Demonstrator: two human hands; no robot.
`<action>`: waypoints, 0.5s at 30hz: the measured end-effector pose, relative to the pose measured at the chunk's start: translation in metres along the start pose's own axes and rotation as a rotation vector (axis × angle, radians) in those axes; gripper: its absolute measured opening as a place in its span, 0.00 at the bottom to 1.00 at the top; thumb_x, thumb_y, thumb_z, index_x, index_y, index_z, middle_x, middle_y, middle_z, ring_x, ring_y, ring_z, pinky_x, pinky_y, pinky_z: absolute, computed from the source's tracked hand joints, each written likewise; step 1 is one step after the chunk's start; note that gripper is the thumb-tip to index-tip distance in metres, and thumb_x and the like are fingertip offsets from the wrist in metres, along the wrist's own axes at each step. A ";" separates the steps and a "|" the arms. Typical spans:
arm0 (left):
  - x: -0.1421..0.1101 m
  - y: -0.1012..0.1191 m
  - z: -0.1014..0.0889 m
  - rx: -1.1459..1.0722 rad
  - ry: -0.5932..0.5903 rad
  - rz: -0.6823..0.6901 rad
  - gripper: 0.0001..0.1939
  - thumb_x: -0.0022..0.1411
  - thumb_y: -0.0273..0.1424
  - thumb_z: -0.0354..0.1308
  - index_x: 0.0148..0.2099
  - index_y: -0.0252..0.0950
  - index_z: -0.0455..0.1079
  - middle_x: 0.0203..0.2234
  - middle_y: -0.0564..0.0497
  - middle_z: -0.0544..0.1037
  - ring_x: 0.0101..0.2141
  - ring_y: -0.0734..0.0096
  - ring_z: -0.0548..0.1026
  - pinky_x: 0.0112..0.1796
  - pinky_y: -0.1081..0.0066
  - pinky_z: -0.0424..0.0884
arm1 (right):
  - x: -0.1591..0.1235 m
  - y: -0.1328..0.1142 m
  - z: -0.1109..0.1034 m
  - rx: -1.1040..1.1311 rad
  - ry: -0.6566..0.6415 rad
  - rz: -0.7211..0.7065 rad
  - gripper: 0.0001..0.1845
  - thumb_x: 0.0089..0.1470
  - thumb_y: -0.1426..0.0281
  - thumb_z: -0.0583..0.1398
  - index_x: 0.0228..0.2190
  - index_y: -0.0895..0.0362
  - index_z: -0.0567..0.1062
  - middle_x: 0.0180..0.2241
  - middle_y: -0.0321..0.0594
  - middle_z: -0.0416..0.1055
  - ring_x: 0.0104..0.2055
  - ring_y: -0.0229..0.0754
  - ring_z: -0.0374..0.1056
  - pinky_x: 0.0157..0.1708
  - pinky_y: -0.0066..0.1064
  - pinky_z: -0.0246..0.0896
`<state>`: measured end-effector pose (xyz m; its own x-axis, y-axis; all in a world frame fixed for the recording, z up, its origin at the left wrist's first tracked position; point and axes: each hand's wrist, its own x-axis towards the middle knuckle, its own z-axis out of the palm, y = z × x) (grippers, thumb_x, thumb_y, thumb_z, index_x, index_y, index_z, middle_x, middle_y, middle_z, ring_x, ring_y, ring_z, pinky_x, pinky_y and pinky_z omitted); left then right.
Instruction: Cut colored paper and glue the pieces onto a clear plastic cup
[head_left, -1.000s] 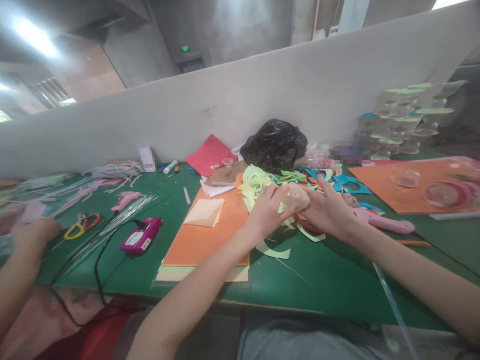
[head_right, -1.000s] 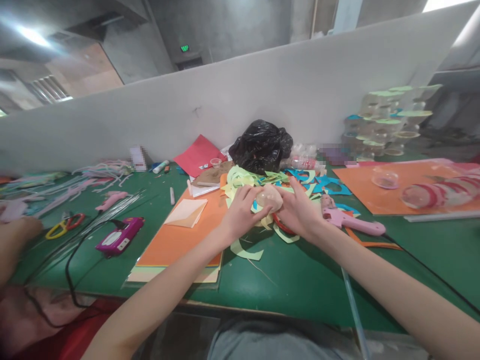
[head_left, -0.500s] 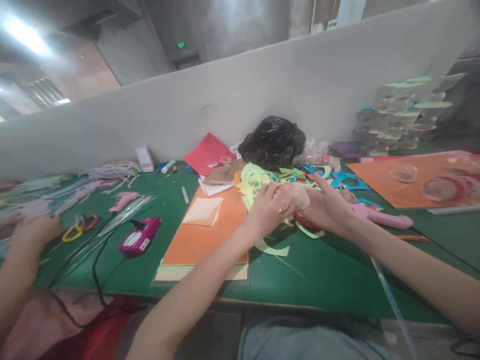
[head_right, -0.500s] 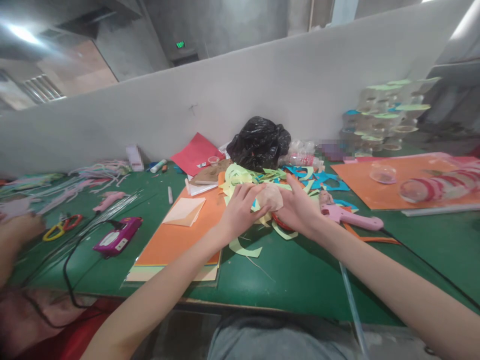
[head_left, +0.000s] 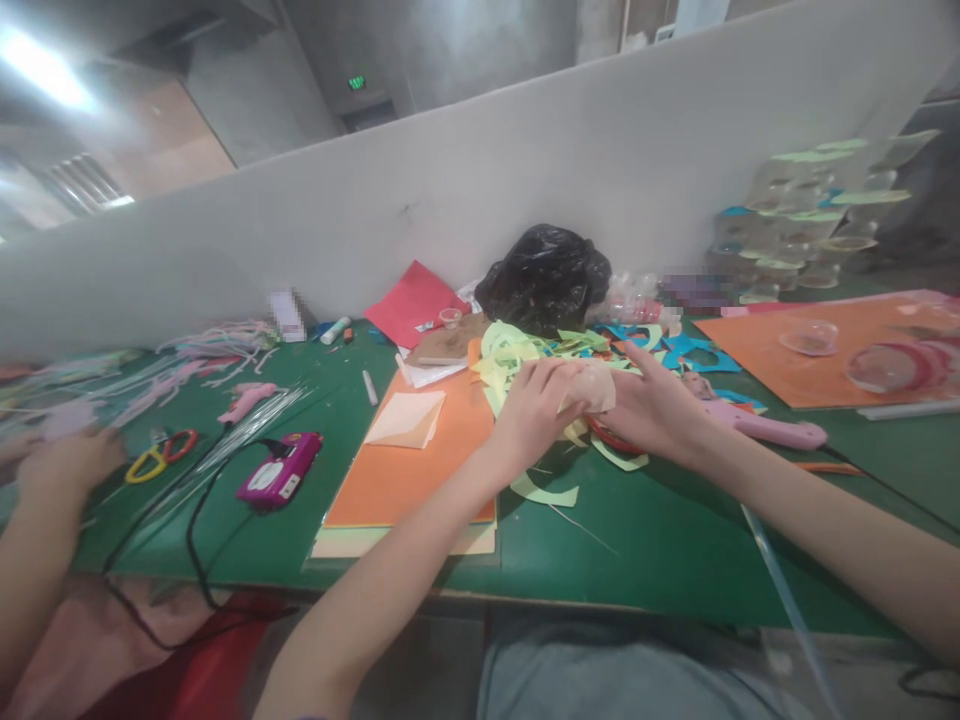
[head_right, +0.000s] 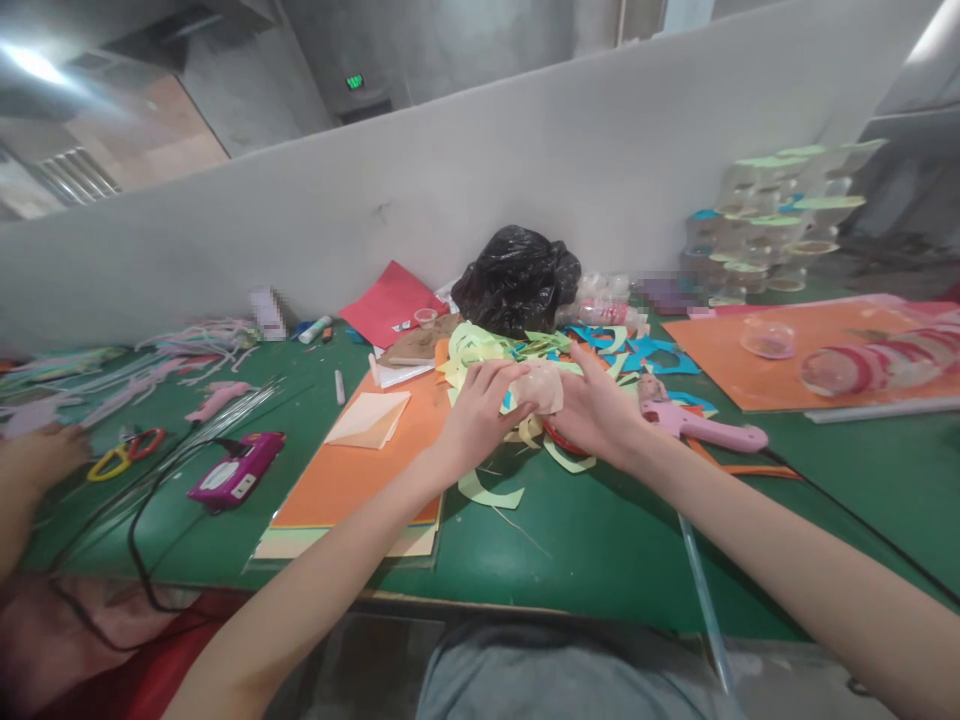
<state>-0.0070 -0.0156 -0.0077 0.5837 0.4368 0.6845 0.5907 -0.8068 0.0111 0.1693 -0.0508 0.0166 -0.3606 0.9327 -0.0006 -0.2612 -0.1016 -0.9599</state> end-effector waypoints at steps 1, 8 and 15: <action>0.000 0.000 0.000 -0.004 0.000 0.000 0.18 0.69 0.35 0.56 0.58 0.37 0.64 0.48 0.42 0.74 0.51 0.58 0.72 0.51 0.57 0.71 | 0.000 0.001 -0.001 -0.002 0.005 -0.002 0.40 0.62 0.43 0.38 0.50 0.56 0.73 0.51 0.50 0.75 0.56 0.56 0.70 0.56 0.51 0.65; 0.000 0.000 0.001 -0.021 -0.001 -0.003 0.18 0.70 0.37 0.54 0.58 0.36 0.64 0.48 0.41 0.74 0.51 0.58 0.71 0.52 0.57 0.70 | 0.003 0.005 -0.005 0.007 0.005 -0.008 0.41 0.62 0.42 0.38 0.55 0.57 0.71 0.53 0.50 0.74 0.56 0.56 0.70 0.54 0.52 0.68; 0.001 0.001 0.000 -0.021 -0.040 -0.007 0.19 0.68 0.36 0.57 0.58 0.37 0.64 0.48 0.42 0.74 0.52 0.58 0.71 0.52 0.57 0.69 | 0.001 0.002 -0.001 -0.011 0.045 0.005 0.40 0.62 0.43 0.38 0.57 0.56 0.69 0.55 0.49 0.73 0.58 0.56 0.69 0.55 0.52 0.68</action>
<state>-0.0058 -0.0160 -0.0067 0.6020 0.4575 0.6544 0.5833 -0.8117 0.0308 0.1691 -0.0501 0.0144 -0.3210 0.9469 -0.0174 -0.2500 -0.1025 -0.9628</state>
